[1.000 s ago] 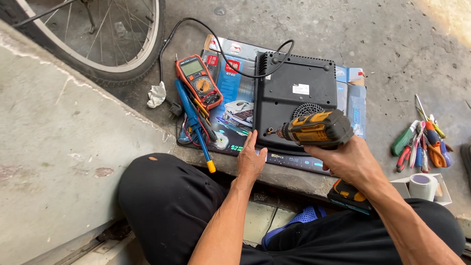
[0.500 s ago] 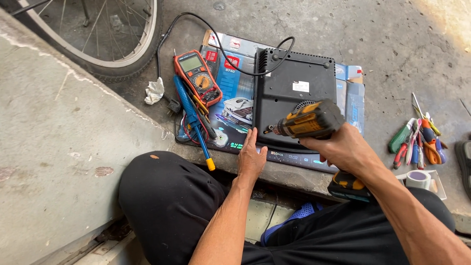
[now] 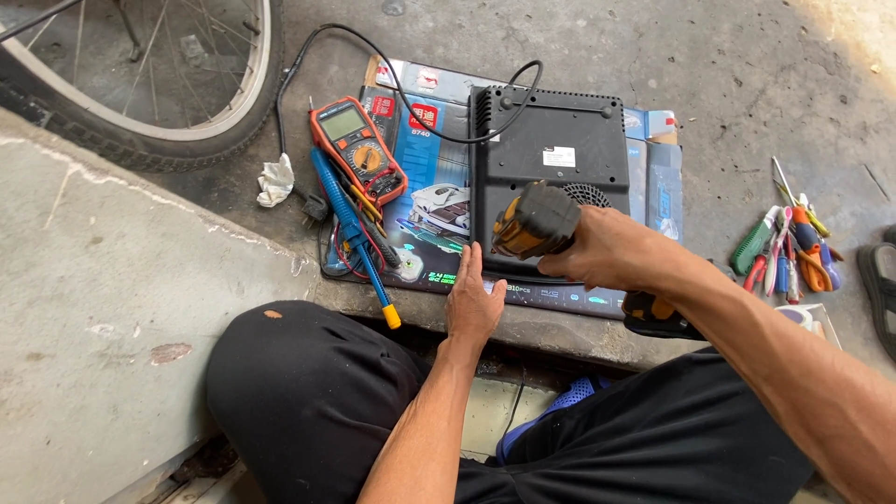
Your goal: The person wipes the top surface of an induction cooker with a cloth, then turns the device over and uses a power drill to remove the screws from the bottom panel before lifting it to reveal the internal components.
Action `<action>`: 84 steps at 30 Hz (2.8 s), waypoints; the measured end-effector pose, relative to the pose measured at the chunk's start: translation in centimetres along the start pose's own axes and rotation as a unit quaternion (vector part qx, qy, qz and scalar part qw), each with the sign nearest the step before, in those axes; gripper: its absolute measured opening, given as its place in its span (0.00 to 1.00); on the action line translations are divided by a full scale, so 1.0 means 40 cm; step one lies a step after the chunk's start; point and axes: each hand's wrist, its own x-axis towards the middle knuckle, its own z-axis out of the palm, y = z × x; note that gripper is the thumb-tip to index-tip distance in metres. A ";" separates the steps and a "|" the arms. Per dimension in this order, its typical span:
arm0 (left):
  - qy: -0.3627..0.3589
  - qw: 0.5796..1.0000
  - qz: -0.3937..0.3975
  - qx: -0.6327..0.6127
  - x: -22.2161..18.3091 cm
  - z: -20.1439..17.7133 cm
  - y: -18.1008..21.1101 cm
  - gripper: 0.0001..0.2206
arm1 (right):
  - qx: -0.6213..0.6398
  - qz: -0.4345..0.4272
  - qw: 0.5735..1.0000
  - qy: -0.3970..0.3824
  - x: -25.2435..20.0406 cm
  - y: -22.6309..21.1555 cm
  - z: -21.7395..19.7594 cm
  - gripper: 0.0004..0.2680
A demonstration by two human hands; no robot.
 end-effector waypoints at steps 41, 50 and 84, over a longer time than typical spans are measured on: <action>0.239 0.957 0.162 -0.014 0.058 0.016 0.024 0.07 | 0.222 0.031 0.972 0.073 -0.145 0.086 -0.027 0.10; 0.253 0.955 0.152 -0.030 0.040 -0.016 0.071 0.06 | 0.279 0.054 0.950 0.126 -0.191 0.171 -0.023 0.07; -0.005 0.999 0.026 -0.032 0.020 0.069 0.201 0.10 | 0.128 0.083 0.988 -0.027 -0.075 0.282 -0.121 0.15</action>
